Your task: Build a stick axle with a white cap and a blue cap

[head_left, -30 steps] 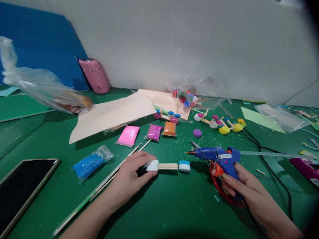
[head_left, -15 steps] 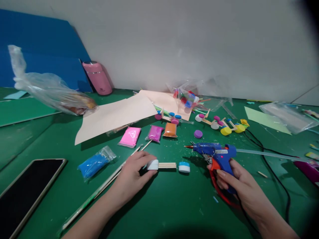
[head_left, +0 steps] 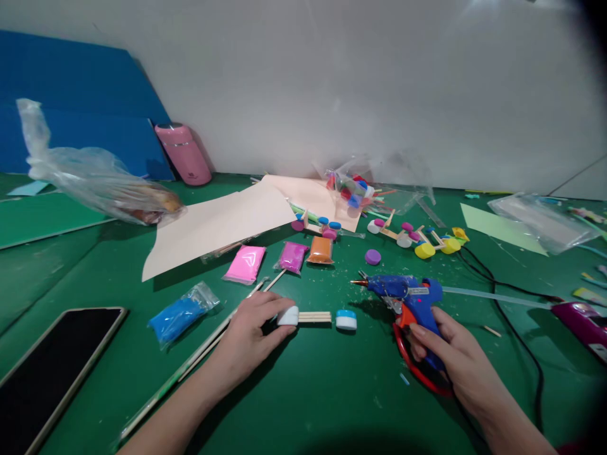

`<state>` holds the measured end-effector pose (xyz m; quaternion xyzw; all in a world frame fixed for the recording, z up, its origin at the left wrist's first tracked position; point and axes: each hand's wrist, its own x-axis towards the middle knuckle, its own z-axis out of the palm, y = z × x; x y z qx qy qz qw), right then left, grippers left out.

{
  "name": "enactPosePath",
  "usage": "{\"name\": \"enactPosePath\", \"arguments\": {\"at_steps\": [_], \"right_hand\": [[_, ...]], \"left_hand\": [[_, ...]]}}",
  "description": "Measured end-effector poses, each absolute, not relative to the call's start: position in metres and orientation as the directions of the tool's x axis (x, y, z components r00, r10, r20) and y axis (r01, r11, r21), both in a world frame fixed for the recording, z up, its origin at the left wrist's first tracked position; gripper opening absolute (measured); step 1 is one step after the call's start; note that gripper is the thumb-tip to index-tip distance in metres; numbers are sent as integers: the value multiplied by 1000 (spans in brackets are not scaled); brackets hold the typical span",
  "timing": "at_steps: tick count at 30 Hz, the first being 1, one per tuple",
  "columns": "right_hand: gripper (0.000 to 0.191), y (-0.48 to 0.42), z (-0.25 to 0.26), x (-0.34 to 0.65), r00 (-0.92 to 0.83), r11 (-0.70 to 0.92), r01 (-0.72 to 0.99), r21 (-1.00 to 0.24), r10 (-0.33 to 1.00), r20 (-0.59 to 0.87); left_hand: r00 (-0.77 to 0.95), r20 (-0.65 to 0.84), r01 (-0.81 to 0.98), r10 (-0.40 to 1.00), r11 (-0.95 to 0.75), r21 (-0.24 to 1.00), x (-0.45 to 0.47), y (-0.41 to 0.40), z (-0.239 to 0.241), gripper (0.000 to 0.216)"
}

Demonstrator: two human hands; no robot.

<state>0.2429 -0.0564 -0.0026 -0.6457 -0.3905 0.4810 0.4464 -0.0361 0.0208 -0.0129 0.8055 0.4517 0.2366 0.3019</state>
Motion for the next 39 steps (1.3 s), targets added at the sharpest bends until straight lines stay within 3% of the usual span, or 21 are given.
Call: {"name": "enactPosePath", "arguments": {"at_steps": [7, 11, 20, 28, 34, 39], "right_hand": [[22, -56, 4, 256, 245, -310, 94, -946, 928, -280], [27, -52, 0, 283, 442, -342, 256, -904, 873, -205], [22, -44, -17, 317, 520, -404, 583, -705, 852, -58], [23, -48, -14, 310, 560, -353, 267, -897, 814, -153], [21, -48, 6, 270, 267, -326, 145, -934, 922, -280], [23, -45, 3, 247, 249, -270, 121, -955, 940, -234]], "left_hand": [[508, 126, 571, 852, -442, 691, -32, 25, -12, 20], [521, 133, 563, 843, -456, 689, -31, 27, -12, 20], [522, 129, 551, 843, -449, 703, -33, 28, -16, 19], [522, 143, 533, 841, -453, 715, -36, 27, -20, 19], [528, 142, 530, 837, -456, 715, -36, 28, -21, 19], [524, 126, 550, 842, -448, 705, -34, 28, -20, 19]]}}
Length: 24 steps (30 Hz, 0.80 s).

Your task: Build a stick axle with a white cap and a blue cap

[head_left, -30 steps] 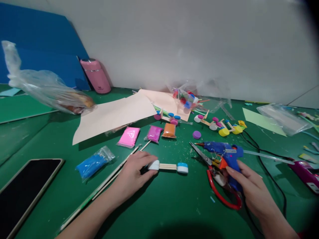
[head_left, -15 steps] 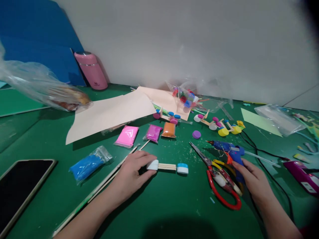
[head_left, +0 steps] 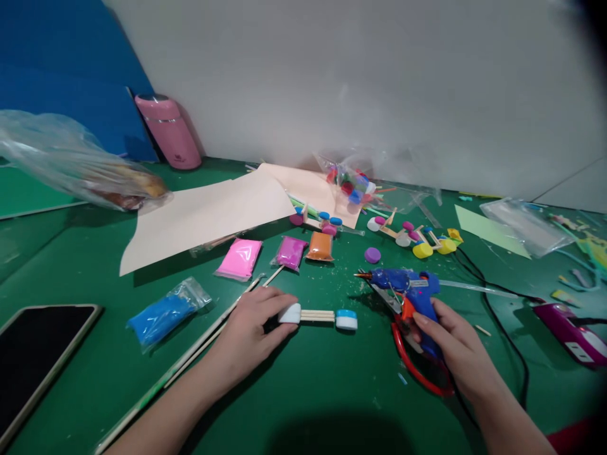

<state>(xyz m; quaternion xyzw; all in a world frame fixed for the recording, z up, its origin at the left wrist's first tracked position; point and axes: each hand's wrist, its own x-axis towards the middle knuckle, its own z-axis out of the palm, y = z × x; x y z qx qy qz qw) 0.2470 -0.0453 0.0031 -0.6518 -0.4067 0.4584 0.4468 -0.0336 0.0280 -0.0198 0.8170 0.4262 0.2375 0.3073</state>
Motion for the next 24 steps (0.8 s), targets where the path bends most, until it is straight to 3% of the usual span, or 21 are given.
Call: {"name": "enactPosePath", "arguments": {"at_steps": [5, 9, 12, 18, 22, 24], "right_hand": [[21, -44, -5, 266, 339, -306, 112, -945, 906, -253], [27, -40, -18, 309, 537, -337, 338, -879, 836, -114], [37, -36, -27, 335, 535, -417, 515, -749, 839, -99], [40, -34, -31, 350, 474, -413, 791, -452, 880, 23], [45, -39, -16, 327, 469, -383, 866, -321, 845, 255], [40, -42, -6, 299, 412, -280, 895, -347, 816, 405]], "left_hand": [[526, 118, 560, 842, -447, 698, -32, 29, -19, 19], [537, 116, 554, 836, -453, 698, -32, 28, -18, 19], [543, 115, 549, 832, -456, 700, -33, 28, -18, 19], [540, 112, 559, 834, -455, 693, -32, 28, -17, 20], [547, 116, 554, 829, -463, 692, -32, 29, -19, 19], [550, 124, 552, 826, -472, 687, -32, 29, -20, 19]]}}
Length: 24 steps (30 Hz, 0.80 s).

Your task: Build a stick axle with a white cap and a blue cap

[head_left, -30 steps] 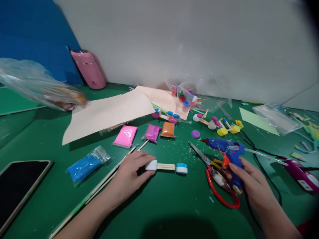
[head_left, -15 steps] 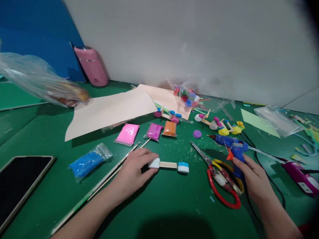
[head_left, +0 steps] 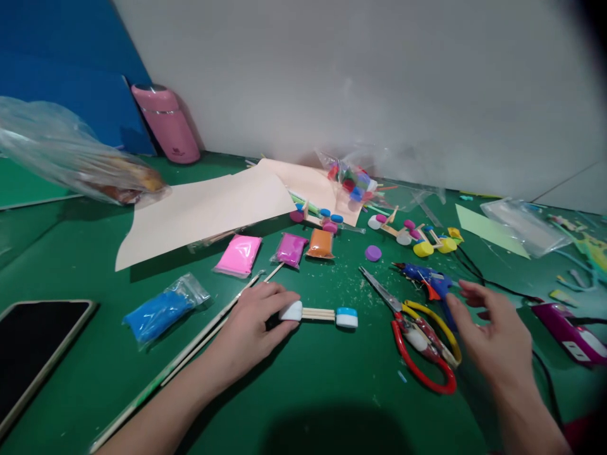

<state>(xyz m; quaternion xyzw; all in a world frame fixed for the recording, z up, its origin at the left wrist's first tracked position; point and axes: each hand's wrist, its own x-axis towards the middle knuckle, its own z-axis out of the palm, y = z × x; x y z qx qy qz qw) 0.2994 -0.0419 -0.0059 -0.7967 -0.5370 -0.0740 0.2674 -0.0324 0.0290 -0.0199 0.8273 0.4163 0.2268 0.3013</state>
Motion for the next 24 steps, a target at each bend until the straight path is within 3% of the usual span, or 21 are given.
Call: {"name": "enactPosePath", "arguments": {"at_steps": [1, 3, 6, 9, 15, 24], "right_hand": [[36, -43, -2, 283, 341, -176, 900, -400, 854, 392], [36, -42, 3, 251, 106, 28, 860, -510, 967, 231], [51, -37, 1, 214, -139, 120, 800, -588, 990, 14], [52, -31, -6, 201, -187, 146, 806, -574, 982, -13], [24, -25, -7, 203, -242, 198, 779, -595, 970, 6], [22, -23, -4, 201, -255, 170, 766, -620, 966, -51]], "left_hand": [[551, 129, 552, 825, -476, 685, -32, 29, -20, 19], [551, 132, 553, 824, -479, 681, -32, 29, -20, 19], [548, 127, 557, 827, -474, 682, -31, 29, -18, 19], [547, 119, 563, 829, -469, 681, -32, 29, -16, 20], [560, 69, 573, 826, -446, 687, -32, 31, -15, 20], [572, 31, 572, 819, -426, 701, -34, 29, -12, 20]]}}
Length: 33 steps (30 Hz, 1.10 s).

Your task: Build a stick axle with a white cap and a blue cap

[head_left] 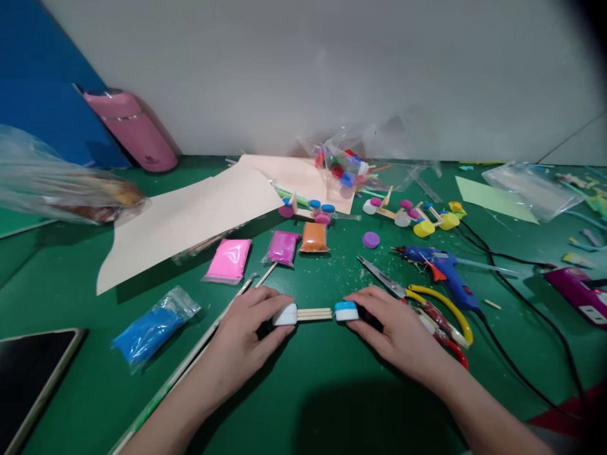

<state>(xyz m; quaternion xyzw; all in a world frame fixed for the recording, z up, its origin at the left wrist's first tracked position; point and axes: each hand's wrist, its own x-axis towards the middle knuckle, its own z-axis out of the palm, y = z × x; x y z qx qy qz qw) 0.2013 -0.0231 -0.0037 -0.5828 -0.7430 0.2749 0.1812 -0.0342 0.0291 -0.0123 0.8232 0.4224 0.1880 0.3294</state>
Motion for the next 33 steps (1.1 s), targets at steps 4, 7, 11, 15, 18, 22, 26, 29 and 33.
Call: {"name": "enactPosePath", "arguments": {"at_steps": [4, 7, 11, 15, 18, 22, 26, 29, 33], "right_hand": [[23, -22, -3, 200, -268, 181, 774, -607, 962, -55], [23, -21, -3, 199, -275, 196, 777, -598, 960, -44], [23, -21, -3, 199, -272, 194, 783, -591, 961, -45], [23, -22, -3, 199, -273, 199, 779, -595, 961, -37], [23, -21, -4, 199, -271, 195, 773, -603, 962, -37], [22, -21, -5, 200, -274, 185, 770, -611, 960, -54], [22, -21, -5, 199, -274, 180, 775, -605, 960, -65], [22, -20, -4, 198, -278, 186, 773, -607, 959, -60], [22, -20, -3, 197, -278, 186, 772, -607, 959, -59]], "left_hand": [[572, 42, 567, 819, -432, 702, -35, 29, -14, 19], [570, 55, 567, 820, -440, 697, -36, 29, -15, 19], [572, 53, 572, 818, -445, 689, -36, 29, -14, 21], [567, 63, 569, 821, -447, 690, -37, 28, -15, 20], [567, 64, 563, 821, -442, 698, -37, 29, -15, 20], [571, 45, 565, 820, -433, 703, -37, 30, -13, 20], [570, 44, 564, 821, -429, 705, -37, 29, -13, 21], [569, 54, 554, 821, -431, 713, -38, 29, -13, 21], [568, 51, 549, 821, -425, 720, -39, 30, -14, 21]]}}
